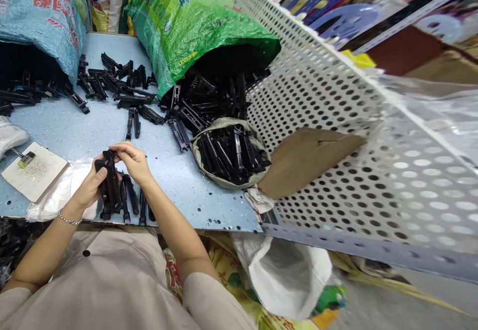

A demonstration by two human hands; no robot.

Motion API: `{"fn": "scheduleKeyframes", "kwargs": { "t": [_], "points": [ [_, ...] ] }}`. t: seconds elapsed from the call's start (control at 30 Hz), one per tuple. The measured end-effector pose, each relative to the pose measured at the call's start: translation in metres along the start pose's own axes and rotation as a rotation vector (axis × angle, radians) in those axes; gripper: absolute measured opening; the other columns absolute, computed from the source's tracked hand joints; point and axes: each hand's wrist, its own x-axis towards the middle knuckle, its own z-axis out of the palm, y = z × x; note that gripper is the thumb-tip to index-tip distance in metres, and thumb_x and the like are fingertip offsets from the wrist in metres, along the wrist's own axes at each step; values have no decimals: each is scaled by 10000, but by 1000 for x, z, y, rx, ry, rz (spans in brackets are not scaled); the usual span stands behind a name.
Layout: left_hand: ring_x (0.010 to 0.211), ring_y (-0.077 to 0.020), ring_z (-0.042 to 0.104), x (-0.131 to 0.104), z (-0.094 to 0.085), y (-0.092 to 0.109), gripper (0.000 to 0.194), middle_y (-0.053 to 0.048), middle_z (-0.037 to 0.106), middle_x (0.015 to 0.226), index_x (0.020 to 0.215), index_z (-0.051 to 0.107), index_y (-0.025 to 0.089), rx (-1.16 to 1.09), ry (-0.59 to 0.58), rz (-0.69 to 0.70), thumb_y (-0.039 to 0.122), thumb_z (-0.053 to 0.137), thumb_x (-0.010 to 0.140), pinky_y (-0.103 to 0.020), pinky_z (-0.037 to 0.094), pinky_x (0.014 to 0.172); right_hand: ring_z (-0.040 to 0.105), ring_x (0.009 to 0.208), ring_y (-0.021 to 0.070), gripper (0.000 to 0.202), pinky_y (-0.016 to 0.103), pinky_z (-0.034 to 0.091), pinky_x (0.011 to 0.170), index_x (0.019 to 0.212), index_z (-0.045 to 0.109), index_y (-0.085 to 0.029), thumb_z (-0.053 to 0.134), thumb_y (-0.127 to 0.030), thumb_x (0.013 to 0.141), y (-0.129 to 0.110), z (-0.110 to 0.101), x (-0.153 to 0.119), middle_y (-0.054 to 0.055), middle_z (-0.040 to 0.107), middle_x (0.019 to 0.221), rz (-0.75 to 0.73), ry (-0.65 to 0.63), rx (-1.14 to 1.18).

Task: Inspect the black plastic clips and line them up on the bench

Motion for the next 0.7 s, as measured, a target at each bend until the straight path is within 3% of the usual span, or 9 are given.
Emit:
{"fn": "scheduleKeyframes", "kwargs": {
  "t": [0.13, 0.27, 0.37, 0.5, 0.6, 0.7],
  "points": [
    [620, -91, 567, 1, -3, 1, 409, 25, 592, 763, 984, 539, 196, -40, 130, -46, 516, 726, 812, -207, 461, 565, 580, 1014, 219, 365, 416, 515, 906, 1206, 580, -228, 452, -490, 987, -4, -3, -11, 100, 598, 1145, -190, -27, -313],
    [553, -98, 544, 4, -3, -1, 436, 32, 563, 662, 912, 568, 181, 12, 136, -82, 583, 701, 804, -213, 437, 511, 540, 943, 263, 338, 439, 468, 867, 1026, 607, -209, 498, -522, 965, -2, -4, -11, 120, 619, 993, -400, -173, -743],
    [526, -99, 540, 8, 2, -3, 482, 19, 569, 656, 857, 577, 176, -1, 153, -109, 648, 657, 801, -219, 434, 490, 529, 831, 231, 337, 376, 449, 781, 942, 593, -222, 411, -499, 1005, 1, -1, -4, 86, 606, 860, -346, -130, -758],
    [513, -96, 537, 14, -3, -1, 518, 5, 578, 658, 813, 583, 170, -13, 221, -120, 681, 659, 775, -206, 421, 454, 539, 813, 205, 397, 340, 419, 760, 989, 585, -214, 312, -498, 1035, -7, 1, -15, 73, 625, 893, -248, -45, -681],
    [538, -99, 555, 17, -11, 3, 537, -15, 592, 671, 781, 596, 156, 4, 242, -105, 690, 650, 779, -195, 441, 461, 525, 797, 217, 411, 341, 395, 727, 960, 606, -193, 404, -548, 1001, -10, 3, -41, 86, 633, 876, -403, -271, -766],
    [528, -91, 546, 20, -11, 4, 553, -17, 588, 656, 779, 607, 146, 2, 211, -113, 698, 642, 780, -184, 447, 470, 492, 740, 217, 381, 342, 362, 671, 889, 620, -180, 410, -469, 1019, 1, 12, -68, 86, 622, 797, -535, -416, -892]
  ]
}}
